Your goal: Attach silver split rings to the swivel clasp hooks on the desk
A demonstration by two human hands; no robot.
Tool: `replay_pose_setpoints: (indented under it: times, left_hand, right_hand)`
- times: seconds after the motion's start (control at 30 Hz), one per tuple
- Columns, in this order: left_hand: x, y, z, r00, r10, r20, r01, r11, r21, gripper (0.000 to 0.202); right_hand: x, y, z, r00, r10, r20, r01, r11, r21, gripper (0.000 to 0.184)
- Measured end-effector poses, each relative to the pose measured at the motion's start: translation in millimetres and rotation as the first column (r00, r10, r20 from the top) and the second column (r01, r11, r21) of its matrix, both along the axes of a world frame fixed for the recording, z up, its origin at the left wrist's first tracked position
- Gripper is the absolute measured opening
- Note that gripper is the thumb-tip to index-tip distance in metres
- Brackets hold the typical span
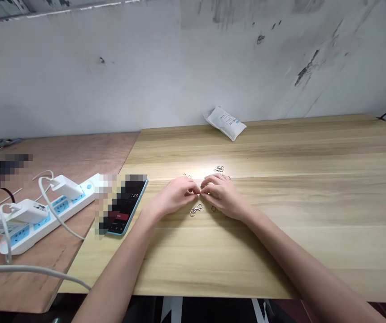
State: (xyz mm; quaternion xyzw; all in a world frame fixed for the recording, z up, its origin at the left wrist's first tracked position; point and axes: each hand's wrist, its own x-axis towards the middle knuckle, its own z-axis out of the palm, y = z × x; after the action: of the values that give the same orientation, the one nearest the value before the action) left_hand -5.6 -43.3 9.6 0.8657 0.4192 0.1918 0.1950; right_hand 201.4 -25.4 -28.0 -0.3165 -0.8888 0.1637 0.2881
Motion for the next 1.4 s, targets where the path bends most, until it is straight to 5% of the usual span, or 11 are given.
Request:
replay_pose_setpoints:
  times: [0.4,0.63,1.17,1.4]
  left_hand:
    - [7,-2,5.0,0.995,0.055,0.081,-0.063,0.993,0.096,0.012]
    - [6,-3,6.8,0.962,0.175,0.211,-0.171,0.985,-0.038,0.016]
    - [9,-8,17.9,0.887,0.203,0.414,-0.074,0.949,-0.307,0.013]
    - [10,-8,15.9,0.899,0.171,0.403,-0.062,0.961,-0.269,0.014]
  right_hand:
    - [1,-3,9.4,0.942,-0.082,-0.326,-0.019,0.955,-0.296,0.016]
    - [0,-6,15.9,0.93,-0.085,-0.358,-0.018,0.961,-0.277,0.018]
    - [1,-7,15.9,0.94,-0.081,-0.331,-0.005,0.968,-0.25,0.014]
    - [3,-9,19.3,0.931,-0.124,-0.343,-0.007,0.934,-0.357,0.019]
